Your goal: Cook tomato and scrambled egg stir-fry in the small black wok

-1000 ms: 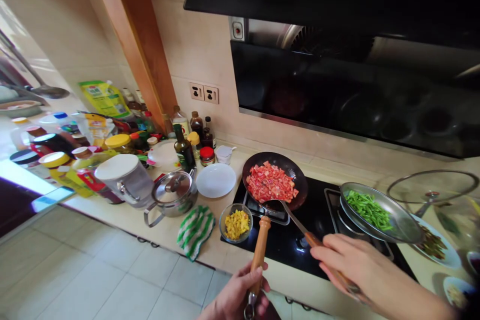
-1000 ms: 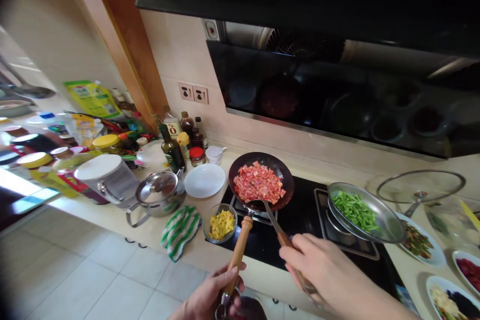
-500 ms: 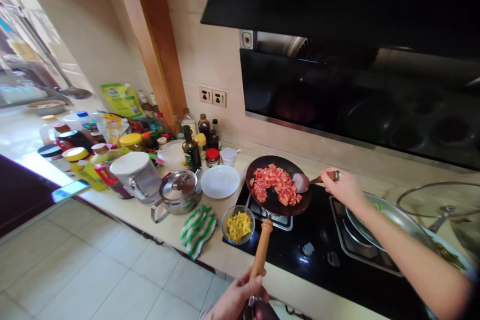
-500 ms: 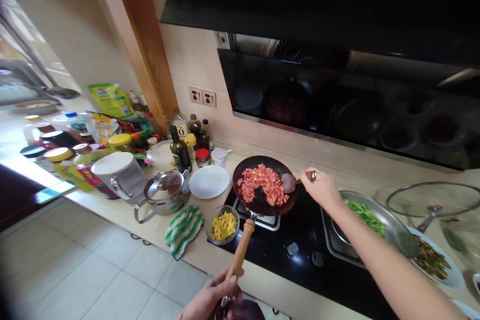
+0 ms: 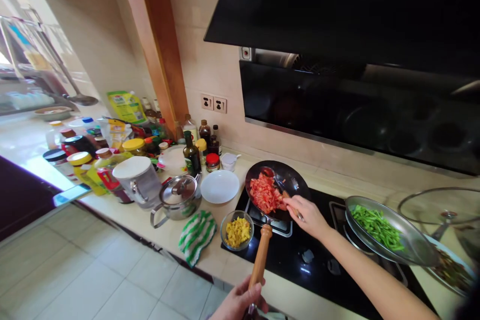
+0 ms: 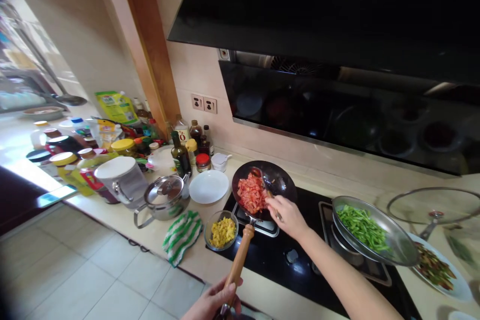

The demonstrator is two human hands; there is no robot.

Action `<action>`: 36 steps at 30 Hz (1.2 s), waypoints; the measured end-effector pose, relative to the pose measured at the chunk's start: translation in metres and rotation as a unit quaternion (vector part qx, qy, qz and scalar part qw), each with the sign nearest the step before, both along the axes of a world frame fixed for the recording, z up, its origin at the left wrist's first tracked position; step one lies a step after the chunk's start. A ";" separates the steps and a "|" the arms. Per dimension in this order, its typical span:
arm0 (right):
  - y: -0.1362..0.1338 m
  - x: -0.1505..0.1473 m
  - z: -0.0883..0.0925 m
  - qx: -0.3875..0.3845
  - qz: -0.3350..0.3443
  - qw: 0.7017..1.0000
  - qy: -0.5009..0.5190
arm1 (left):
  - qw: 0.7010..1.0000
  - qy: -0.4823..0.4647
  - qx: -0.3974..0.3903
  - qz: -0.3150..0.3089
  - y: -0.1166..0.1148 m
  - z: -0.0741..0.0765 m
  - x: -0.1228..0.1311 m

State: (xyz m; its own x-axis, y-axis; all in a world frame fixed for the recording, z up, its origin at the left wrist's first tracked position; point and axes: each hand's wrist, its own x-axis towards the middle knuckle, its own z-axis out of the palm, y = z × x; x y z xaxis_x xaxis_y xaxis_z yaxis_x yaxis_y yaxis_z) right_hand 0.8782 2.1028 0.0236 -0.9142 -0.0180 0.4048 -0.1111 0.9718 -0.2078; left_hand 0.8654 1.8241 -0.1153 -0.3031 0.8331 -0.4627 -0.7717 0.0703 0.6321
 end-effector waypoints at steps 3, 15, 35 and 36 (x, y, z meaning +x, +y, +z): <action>-0.015 0.028 0.012 0.027 0.071 0.995 -0.060 | 1.000 -0.007 -0.015 -0.006 0.000 0.010 0.003; -0.065 0.068 0.108 0.070 0.031 0.977 -0.197 | 0.999 -0.046 -0.014 0.001 -0.005 0.023 0.008; 0.019 -0.019 0.105 -0.196 -0.214 0.955 -0.065 | 0.998 0.031 0.024 -0.039 -0.014 -0.009 0.005; 0.026 -0.015 0.110 -0.181 -0.204 0.961 -0.055 | 0.998 0.039 0.023 -0.041 -0.015 -0.010 0.005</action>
